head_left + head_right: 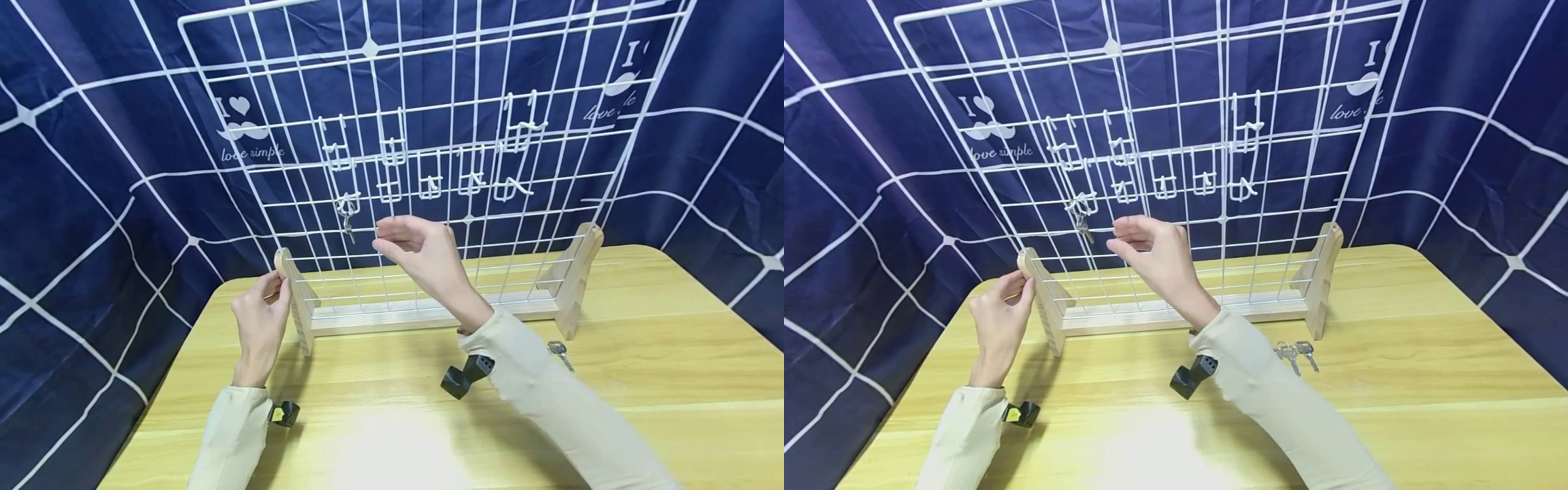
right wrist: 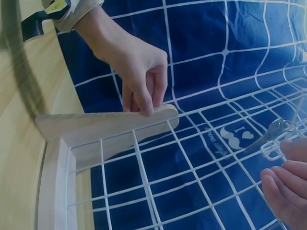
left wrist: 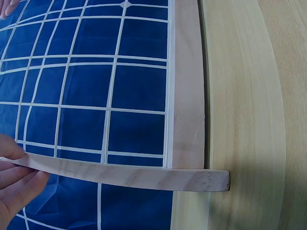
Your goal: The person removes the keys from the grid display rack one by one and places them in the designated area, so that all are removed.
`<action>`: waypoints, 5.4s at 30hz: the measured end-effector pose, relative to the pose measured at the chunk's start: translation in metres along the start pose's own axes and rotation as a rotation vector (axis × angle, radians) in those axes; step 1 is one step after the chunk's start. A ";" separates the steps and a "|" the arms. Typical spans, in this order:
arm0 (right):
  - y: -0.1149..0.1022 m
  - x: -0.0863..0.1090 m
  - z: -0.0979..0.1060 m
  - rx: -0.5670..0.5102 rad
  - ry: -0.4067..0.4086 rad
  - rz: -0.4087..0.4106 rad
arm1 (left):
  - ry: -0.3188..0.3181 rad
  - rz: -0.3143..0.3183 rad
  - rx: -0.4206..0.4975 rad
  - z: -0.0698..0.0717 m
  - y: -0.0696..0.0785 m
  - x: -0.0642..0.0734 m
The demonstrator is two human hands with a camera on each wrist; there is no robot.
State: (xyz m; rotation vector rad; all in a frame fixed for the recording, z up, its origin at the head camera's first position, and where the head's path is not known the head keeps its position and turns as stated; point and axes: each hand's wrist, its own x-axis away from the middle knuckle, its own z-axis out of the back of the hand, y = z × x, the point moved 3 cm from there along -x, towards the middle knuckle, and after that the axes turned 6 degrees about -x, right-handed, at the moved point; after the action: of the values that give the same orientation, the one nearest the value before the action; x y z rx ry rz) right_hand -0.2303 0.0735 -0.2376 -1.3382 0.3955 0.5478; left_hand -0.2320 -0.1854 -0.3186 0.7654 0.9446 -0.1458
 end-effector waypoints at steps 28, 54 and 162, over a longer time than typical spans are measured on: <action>-0.009 -0.010 -0.030 -0.056 -0.016 0.042 | -0.008 0.015 0.020 -0.001 -0.002 0.001; -0.019 -0.007 -0.029 -0.060 0.100 0.089 | -0.007 0.011 0.009 -0.001 -0.002 0.002; 0.090 0.131 0.111 0.086 -0.051 -0.281 | -0.014 -0.006 -0.019 -0.001 -0.002 0.002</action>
State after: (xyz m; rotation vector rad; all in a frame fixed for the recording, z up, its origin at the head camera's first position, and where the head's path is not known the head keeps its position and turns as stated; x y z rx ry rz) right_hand -0.1807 0.2140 -0.3619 -1.2677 0.1825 0.3266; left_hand -0.2325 -0.1856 -0.3217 0.7437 0.9339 -0.1472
